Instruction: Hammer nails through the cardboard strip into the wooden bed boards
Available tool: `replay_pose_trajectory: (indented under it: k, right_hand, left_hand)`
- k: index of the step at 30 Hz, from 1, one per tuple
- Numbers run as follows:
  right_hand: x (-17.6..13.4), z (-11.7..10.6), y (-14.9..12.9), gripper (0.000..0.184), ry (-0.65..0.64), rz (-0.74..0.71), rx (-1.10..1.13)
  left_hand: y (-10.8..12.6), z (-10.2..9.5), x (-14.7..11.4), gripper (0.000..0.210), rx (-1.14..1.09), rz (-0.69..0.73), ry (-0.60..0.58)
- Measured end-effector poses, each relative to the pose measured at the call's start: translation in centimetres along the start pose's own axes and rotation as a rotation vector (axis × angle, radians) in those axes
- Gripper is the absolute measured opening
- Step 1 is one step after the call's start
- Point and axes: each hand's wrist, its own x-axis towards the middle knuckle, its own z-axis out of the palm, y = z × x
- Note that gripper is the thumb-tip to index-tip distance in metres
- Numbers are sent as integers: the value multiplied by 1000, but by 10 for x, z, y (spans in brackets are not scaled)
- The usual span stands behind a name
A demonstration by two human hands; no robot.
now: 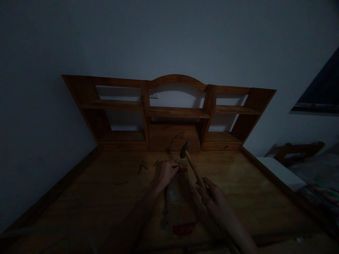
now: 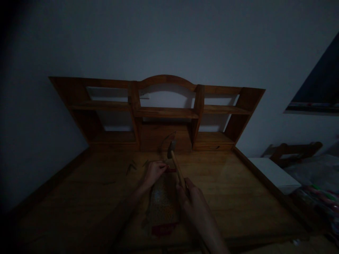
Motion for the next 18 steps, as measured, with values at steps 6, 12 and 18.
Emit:
replay_pose_trajectory:
  k: [6, 12, 18]
  right_hand:
    - [0, 13, 14, 28, -32, 49, -26]
    - [3, 9, 8, 32, 10, 8, -77]
    - [0, 11, 14, 28, 1, 3, -113]
  left_hand:
    - [-4, 2, 0, 20, -39, 3, -5]
    - [-13, 8, 2, 26, -52, 11, 8]
    - [-8, 4, 2, 20, -16, -4, -2]
